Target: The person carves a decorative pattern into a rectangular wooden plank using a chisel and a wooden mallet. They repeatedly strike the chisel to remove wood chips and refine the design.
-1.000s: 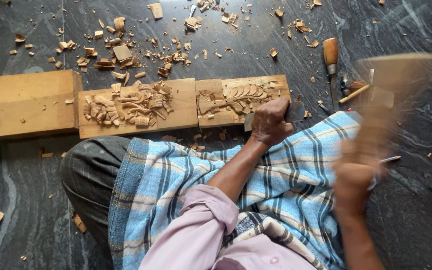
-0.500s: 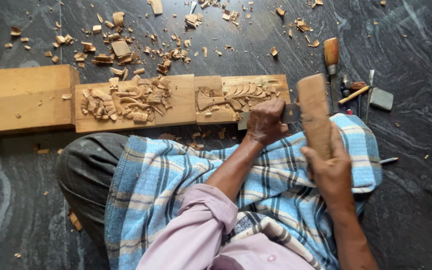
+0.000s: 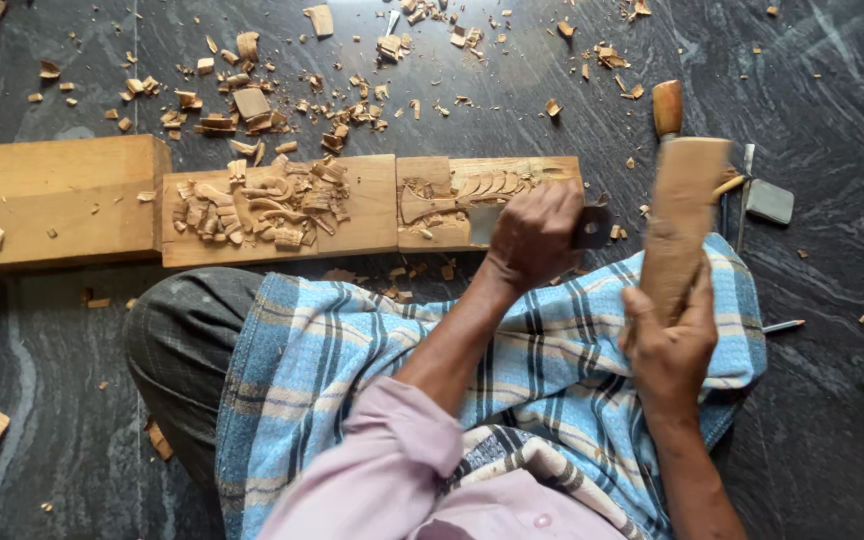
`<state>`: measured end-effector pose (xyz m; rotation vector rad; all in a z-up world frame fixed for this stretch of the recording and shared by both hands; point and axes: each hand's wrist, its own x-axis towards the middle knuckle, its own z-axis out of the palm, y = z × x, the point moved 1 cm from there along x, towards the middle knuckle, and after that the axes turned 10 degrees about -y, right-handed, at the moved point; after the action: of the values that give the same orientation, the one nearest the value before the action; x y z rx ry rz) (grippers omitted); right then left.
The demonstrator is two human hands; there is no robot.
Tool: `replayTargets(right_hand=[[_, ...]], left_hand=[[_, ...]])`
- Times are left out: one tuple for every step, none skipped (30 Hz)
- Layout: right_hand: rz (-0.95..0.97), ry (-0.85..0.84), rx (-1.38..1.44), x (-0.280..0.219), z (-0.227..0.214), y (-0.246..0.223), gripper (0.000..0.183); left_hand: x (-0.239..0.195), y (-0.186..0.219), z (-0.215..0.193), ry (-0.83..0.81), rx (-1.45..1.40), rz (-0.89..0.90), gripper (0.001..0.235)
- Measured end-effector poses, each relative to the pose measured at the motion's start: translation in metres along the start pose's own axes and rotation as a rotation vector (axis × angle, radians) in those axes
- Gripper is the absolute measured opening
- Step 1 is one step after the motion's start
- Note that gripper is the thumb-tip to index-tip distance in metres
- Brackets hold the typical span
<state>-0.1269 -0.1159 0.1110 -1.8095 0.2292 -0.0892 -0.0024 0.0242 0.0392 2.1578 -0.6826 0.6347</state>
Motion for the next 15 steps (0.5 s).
replayTargets(right_hand=[[-0.028,0.007,0.050,0.000,-0.003,0.001,0.068],[-0.055,0.012,0.100,-0.001,-0.005,0.001,0.060],[-0.083,0.017,0.151,-0.002,-0.008,0.001,0.051],[-0.101,0.037,0.203,-0.002,-0.011,0.000,0.046],[-0.119,0.058,0.255,-0.003,-0.014,-0.002,0.041],[-0.137,0.075,0.309,-0.003,-0.016,-0.003,0.037],[-0.159,0.073,0.303,-0.005,-0.019,-0.006,0.035],[-0.180,0.075,0.298,-0.008,-0.024,-0.008,0.033],[-0.201,0.076,0.293,-0.011,-0.030,-0.009,0.031],[-0.158,0.072,0.221,-0.016,-0.038,-0.011,0.028],[-0.114,0.066,0.147,-0.019,-0.045,-0.011,0.025],[-0.067,0.060,0.070,-0.023,-0.052,-0.011,0.022],[-0.085,0.073,0.098,-0.026,-0.057,-0.010,0.029],[-0.102,0.081,0.125,-0.029,-0.061,-0.009,0.036],[-0.118,0.089,0.150,-0.031,-0.064,-0.009,0.045]], left_hand=[[0.006,0.005,0.001,0.020,-0.003,0.046,0.025],[0.009,0.011,0.002,0.040,-0.005,0.092,0.029],[0.010,0.018,0.005,-0.004,-0.042,0.110,0.027],[0.010,0.026,0.009,-0.047,-0.077,0.130,0.025],[0.008,0.032,0.012,-0.090,-0.113,0.151,0.024],[0.003,0.035,0.014,-0.096,-0.120,0.134,0.023],[-0.003,0.037,0.016,-0.103,-0.128,0.117,0.023],[-0.009,0.037,0.018,-0.112,-0.137,0.102,0.024],[-0.011,0.034,0.021,-0.138,-0.139,0.050,0.020],[-0.013,0.029,0.024,-0.166,-0.144,0.002,0.017],[-0.014,0.025,0.027,-0.194,-0.148,-0.047,0.015],[-0.014,0.020,0.031,-0.178,-0.147,-0.066,0.016],[-0.014,0.014,0.032,-0.163,-0.145,-0.086,0.016],[-0.015,0.009,0.033,-0.148,-0.140,-0.109,0.017],[-0.015,0.004,0.034,-0.144,-0.139,-0.139,0.016]])
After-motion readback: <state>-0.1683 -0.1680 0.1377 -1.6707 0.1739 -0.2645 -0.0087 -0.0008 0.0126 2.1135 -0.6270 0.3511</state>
